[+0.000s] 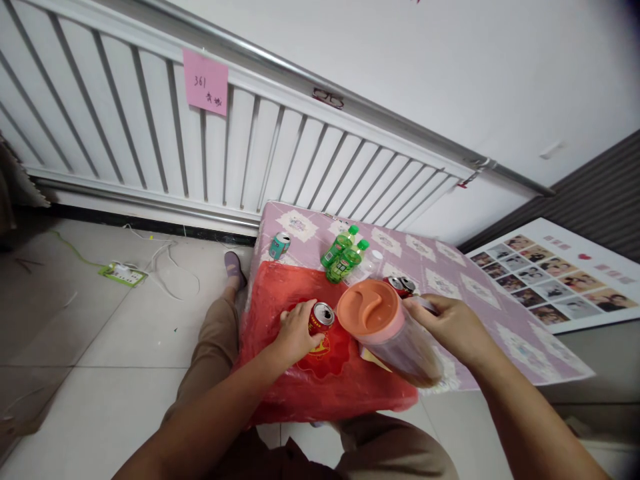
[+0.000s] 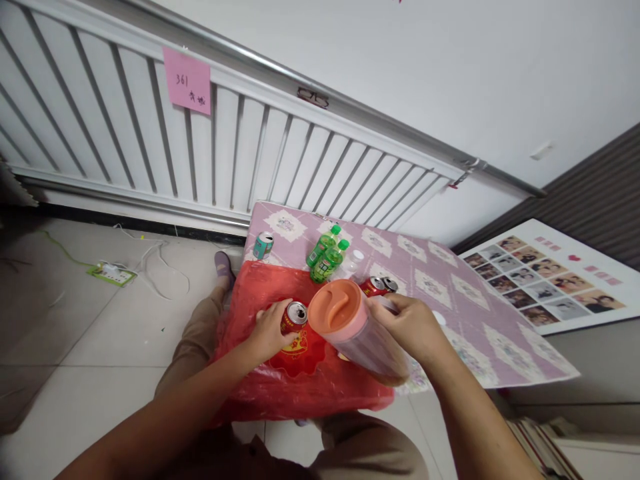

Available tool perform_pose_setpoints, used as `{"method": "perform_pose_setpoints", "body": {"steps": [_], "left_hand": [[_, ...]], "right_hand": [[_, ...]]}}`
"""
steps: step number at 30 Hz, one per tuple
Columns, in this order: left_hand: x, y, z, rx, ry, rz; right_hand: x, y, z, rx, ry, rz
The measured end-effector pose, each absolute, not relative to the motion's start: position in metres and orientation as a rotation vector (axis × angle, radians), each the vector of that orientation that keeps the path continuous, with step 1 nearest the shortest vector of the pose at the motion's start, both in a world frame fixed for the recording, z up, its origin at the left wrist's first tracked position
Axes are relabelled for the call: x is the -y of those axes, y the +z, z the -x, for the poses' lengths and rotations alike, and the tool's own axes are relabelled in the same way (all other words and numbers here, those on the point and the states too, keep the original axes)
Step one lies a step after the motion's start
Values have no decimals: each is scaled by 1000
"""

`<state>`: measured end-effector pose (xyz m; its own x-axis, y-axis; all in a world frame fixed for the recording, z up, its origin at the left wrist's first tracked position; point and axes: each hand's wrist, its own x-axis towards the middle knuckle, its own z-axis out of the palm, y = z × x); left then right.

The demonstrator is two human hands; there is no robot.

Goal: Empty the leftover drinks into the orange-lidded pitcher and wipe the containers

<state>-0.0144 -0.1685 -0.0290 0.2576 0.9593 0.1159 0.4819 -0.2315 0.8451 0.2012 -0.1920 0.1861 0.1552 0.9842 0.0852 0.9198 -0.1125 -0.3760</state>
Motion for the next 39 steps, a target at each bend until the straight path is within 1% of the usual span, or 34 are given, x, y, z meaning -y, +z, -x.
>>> {"method": "perform_pose_setpoints", "body": {"steps": [39], "left_hand": [[166, -40, 13, -1275, 954, -1868]], "right_hand": [[192, 194, -196, 1810, 284, 2162]]}}
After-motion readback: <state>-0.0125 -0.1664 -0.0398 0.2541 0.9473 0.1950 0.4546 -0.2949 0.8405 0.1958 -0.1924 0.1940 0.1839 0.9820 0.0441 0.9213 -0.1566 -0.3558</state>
